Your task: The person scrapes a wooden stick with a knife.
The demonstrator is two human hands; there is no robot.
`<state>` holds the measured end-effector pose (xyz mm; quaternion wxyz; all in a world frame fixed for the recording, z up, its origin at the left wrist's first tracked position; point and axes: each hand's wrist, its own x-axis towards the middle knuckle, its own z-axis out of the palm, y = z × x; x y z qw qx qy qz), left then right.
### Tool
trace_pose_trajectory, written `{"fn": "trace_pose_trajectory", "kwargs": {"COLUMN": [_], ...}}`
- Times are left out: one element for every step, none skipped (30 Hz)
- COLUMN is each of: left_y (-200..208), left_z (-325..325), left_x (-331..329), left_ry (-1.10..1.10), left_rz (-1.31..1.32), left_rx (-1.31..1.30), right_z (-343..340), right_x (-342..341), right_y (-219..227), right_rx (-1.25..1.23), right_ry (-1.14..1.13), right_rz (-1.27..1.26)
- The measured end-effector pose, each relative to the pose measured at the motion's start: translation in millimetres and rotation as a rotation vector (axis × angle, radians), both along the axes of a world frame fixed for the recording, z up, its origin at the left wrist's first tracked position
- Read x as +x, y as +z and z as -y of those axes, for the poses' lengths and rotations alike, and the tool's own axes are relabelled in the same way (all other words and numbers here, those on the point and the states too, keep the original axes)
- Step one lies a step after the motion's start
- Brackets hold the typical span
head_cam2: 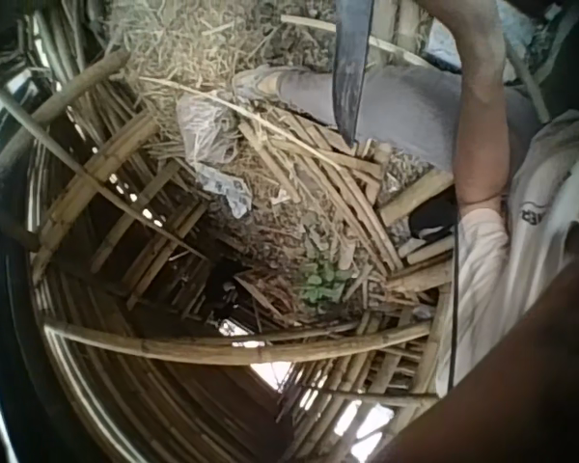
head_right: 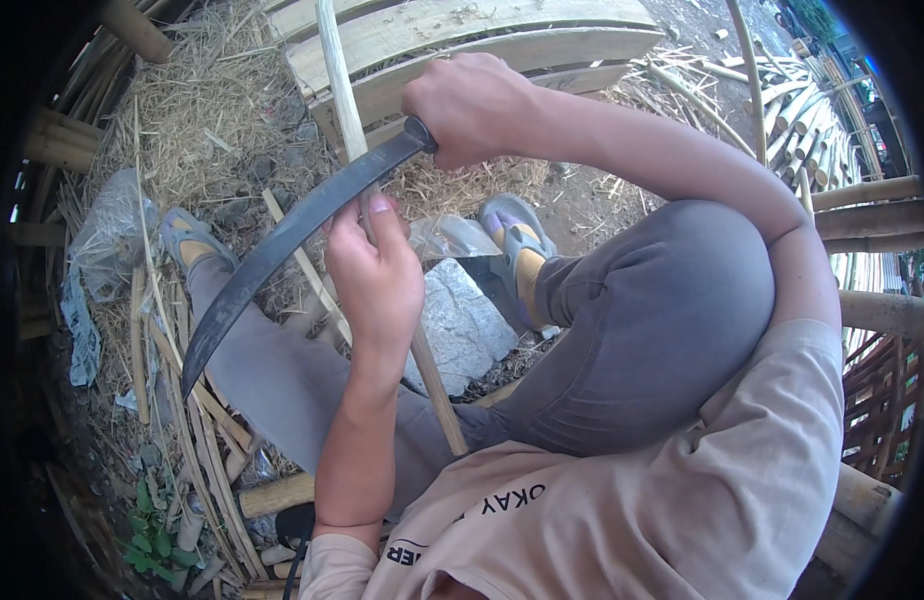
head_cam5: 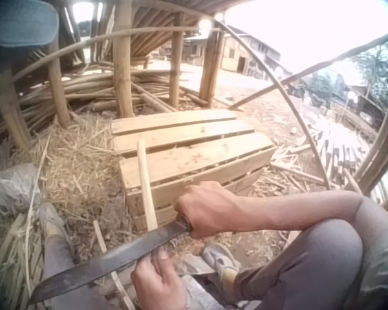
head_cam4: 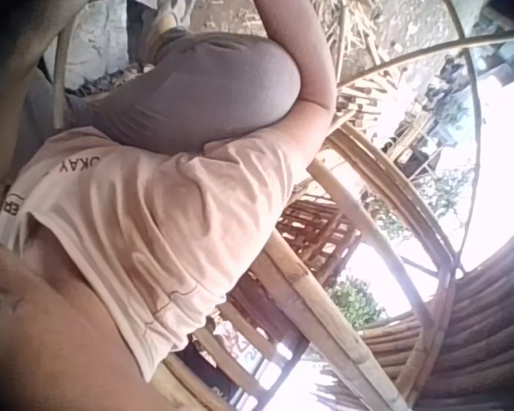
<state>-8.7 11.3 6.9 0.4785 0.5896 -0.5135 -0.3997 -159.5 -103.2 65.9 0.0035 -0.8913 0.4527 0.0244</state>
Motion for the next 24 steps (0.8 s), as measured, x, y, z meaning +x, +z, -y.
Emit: {"fn": "trace_pose_trajectory", "kwargs": {"left_y": [2,2,2,1,-1,-2,-3,-4,-2,3,6,5,1,-3,-6,-9,-9,-7,-4,0,3,7,10,11], "left_z": [0,1,1,1,1,0,0,1,1,-1,-3,-6,-9,-12,-15,-19,-21,-20,-19,-17,-18,-20,-22,-22], "left_x": [-1,-1,-2,-4,-5,-6,-6,-8,-9,-8,-8,-10,-12,-15,-16,-18,-17,-16,-13,-12,-10,-8,-6,-4], "left_ry": [-0.001,0.002,-0.001,-0.008,-0.016,-0.019,-0.027,-0.037,-0.043,-0.041,-0.038,-0.046,-0.064,-0.075,-0.076,-0.077,-0.076,-0.073,-0.088,-0.110,-0.113,-0.135,-0.152,-0.152], "left_rz": [0.008,0.017,0.020,0.021,0.021,0.023,0.052,0.078,0.078,0.042,0.008,0.005,0.032,0.059,0.056,0.090,0.127,0.129,0.116,0.097,0.095,0.073,0.053,0.054], "left_rx": [0.009,0.018,0.020,0.013,0.008,0.012,0.013,0.011,0.011,0.053,0.096,0.095,0.035,-0.023,-0.025,-0.065,-0.104,-0.107,-0.108,-0.112,-0.117,-0.091,-0.067,-0.074], "right_z": [2,3,3,2,2,2,2,3,5,7,10,19,28,31,29,25,23,24,26,27,27,29,34,38], "right_x": [-5,-8,-11,-13,-16,-18,-20,-23,-27,-33,-40,-54,-68,-75,-81,-86,-88,-90,-91,-93,-92,-95,-97,-100], "right_y": [-5,-9,-10,-12,-13,-14,-15,-15,-15,-15,-15,-16,-20,-21,-23,-25,-25,-23,-22,-19,-14,-17,-20,-21], "right_rx": [-0.010,-0.020,-0.018,-0.029,-0.038,-0.034,-0.028,-0.024,-0.024,-0.067,-0.110,-0.111,-0.074,-0.036,-0.039,-0.066,-0.093,-0.096,-0.121,-0.149,-0.105,-0.111,-0.163,-0.214], "right_ry": [-0.006,-0.009,-0.013,-0.012,-0.011,-0.015,-0.017,-0.021,-0.026,-0.071,-0.116,-0.183,-0.280,-0.372,-0.373,-0.348,-0.321,-0.318,-0.328,-0.344,-0.365,-0.367,-0.359,-0.352], "right_rz": [0.061,0.124,0.126,0.130,0.134,0.136,0.125,0.112,0.111,0.108,0.107,0.138,0.150,0.163,0.161,0.188,0.218,0.220,0.248,0.270,0.234,0.232,0.224,0.216]}}
